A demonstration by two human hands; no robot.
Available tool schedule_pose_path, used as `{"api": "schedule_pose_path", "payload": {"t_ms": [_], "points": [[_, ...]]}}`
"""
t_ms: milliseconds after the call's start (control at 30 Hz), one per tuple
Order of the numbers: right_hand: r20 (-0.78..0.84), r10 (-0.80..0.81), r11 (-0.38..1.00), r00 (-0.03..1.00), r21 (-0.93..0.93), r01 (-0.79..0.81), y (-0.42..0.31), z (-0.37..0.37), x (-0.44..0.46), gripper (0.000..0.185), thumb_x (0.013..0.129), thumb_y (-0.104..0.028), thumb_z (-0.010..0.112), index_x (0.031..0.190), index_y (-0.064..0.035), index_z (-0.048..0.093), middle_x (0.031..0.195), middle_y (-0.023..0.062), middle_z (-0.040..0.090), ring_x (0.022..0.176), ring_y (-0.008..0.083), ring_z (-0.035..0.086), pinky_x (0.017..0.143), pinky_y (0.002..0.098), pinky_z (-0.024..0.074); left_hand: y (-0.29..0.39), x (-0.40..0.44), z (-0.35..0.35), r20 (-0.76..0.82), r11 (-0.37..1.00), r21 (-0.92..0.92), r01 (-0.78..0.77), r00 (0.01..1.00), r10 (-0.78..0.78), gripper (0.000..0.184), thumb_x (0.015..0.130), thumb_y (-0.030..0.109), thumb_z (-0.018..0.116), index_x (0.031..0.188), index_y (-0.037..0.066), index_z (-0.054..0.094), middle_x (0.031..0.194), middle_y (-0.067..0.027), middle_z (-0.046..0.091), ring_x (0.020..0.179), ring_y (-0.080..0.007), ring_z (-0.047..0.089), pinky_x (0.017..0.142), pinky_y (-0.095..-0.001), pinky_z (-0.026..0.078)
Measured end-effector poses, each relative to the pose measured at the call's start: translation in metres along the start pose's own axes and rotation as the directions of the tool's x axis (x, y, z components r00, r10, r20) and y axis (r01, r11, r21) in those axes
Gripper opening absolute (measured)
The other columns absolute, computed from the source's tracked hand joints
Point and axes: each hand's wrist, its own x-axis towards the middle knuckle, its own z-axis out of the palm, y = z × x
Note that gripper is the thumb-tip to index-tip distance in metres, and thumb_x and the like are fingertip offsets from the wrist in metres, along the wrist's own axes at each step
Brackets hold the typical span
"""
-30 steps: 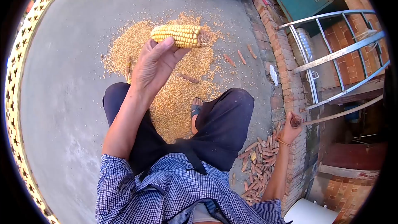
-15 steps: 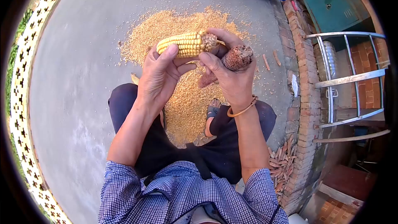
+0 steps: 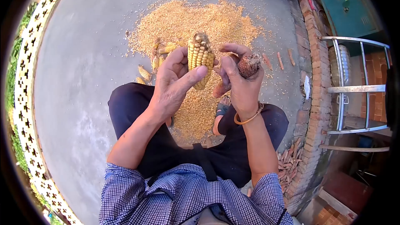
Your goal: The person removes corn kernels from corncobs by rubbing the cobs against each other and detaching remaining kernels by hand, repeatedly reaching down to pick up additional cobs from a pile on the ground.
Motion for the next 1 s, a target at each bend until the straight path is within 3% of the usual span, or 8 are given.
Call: {"api": "schedule_pose_path", "payload": {"t_ms": [67, 167, 267, 300, 433, 533, 800, 1000], "points": [[0.033, -0.019, 0.996, 0.999, -0.089, 0.022, 0.006, -0.003, -0.004, 0.028, 0.085, -0.008, 0.075, 0.108, -0.0038, 0.06, 0.081, 0.001, 0.063, 0.058, 0.0021, 0.055, 0.049, 0.0183, 0.0444, -0.004, 0.002, -0.001, -0.108, 0.995, -0.01, -0.094, 0.99, 0.093, 0.05, 0.092, 0.019, 0.066, 0.13, -0.005, 0.046, 0.126, -0.0188, 0.058, 0.119, -0.0257, 0.057, 0.105, -0.0398, 0.043], [0.204, -0.019, 0.984, 0.979, -0.168, 0.054, 0.01, 0.002, -0.01, 0.036, 0.08, -0.009, 0.079, 0.108, -0.0034, 0.059, 0.095, 0.0046, 0.065, 0.081, 0.0061, 0.062, 0.07, 0.0217, 0.0502, 0.004, 0.006, 0.0, -0.078, 0.982, -0.132, -0.134, 0.989, 0.125, 0.049, 0.093, 0.02, 0.064, 0.13, -0.007, 0.045, 0.131, -0.0235, 0.054, 0.126, -0.0304, 0.052, 0.108, -0.0438, 0.042], [0.235, -0.127, 0.941, 0.964, -0.28, 0.193, 0.014, 0.013, -0.014, 0.039, 0.079, -0.011, 0.081, 0.109, -0.0021, 0.058, 0.096, 0.0067, 0.066, 0.086, 0.0107, 0.064, 0.074, 0.0248, 0.0519, 0.0, 0.007, -0.001, -0.023, 0.974, -0.196, -0.112, 0.994, 0.109, 0.051, 0.093, 0.021, 0.064, 0.131, -0.007, 0.044, 0.132, -0.0236, 0.053, 0.126, -0.0308, 0.052, 0.107, -0.0439, 0.042], [0.2, -0.072, 0.956, 0.977, -0.266, 0.124, 0.012, 0.017, -0.018, 0.041, 0.079, -0.01, 0.081, 0.111, -0.001, 0.057, 0.097, 0.0087, 0.067, 0.088, 0.0128, 0.065, 0.077, 0.027, 0.0528, 0.0, 0.007, 0.0, -0.018, 0.972, -0.218, -0.082, 0.997, 0.08, 0.052, 0.093, 0.02, 0.065, 0.131, -0.006, 0.044, 0.131, -0.0217, 0.054, 0.124, -0.0285, 0.053, 0.107, -0.0425, 0.042], [0.231, -0.1, 0.938, 0.968, -0.302, 0.169, 0.013, 0.017, -0.016, 0.04, 0.08, -0.008, 0.079, 0.112, 0.0002, 0.057, 0.096, 0.0087, 0.067, 0.089, 0.0117, 0.065, 0.079, 0.0265, 0.0529, 0.002, 0.01, 0.001, 0.032, 0.986, -0.153, -0.074, 0.996, 0.08, 0.053, 0.097, 0.028, 0.058, 0.133, -0.007, 0.044, 0.132, -0.0257, 0.052, 0.126, -0.0342, 0.052, 0.107, -0.0454, 0.043], [0.262, -0.078, 0.955, 0.962, -0.258, 0.148, 0.016, 0.017, -0.02, 0.039, 0.08, -0.007, 0.078, 0.112, 0.0013, 0.056, 0.095, 0.0083, 0.067, 0.09, 0.0107, 0.064, 0.079, 0.026, 0.0527, 0.01, 0.014, -0.004, -0.105, 0.947, -0.271, -0.174, 0.983, 0.15, 0.052, 0.1, 0.034, 0.051, 0.134, -0.005, 0.044, 0.13, -0.0261, 0.053, 0.122, -0.033, 0.054, 0.105, -0.045, 0.045], [0.337, 0.012, 0.97, 0.941, -0.232, 0.071, 0.011, 0.021, -0.027, 0.042, 0.082, -0.009, 0.077, 0.114, 0.0023, 0.053, 0.094, 0.0087, 0.066, 0.091, 0.0107, 0.063, 0.08, 0.0259, 0.0518, 0.0, 0.021, -0.012, -0.057, 0.934, -0.258, -0.247, 0.969, 0.241, 0.038, 0.105, 0.025, 0.041, 0.126, -0.005, 0.053, 0.107, -0.0192, 0.062, 0.097, -0.0241, 0.063, 0.084, -0.0341, 0.054], [0.354, 0.327, 0.943, 0.876, -0.061, -0.327, 0.006, 0.025, -0.034, 0.041, 0.085, -0.013, 0.075, 0.116, 0.003, 0.052, 0.098, 0.0068, 0.064, 0.079, 0.0091, 0.065, 0.063, 0.0226, 0.0552, -0.003, 0.018, -0.007, -0.047, 0.939, -0.322, -0.122, 0.992, 0.113, 0.034, 0.105, 0.021, 0.04, 0.118, -0.006, 0.055, 0.091, -0.0186, 0.064, 0.081, -0.0237, 0.064, 0.071, -0.0325, 0.055]]}}
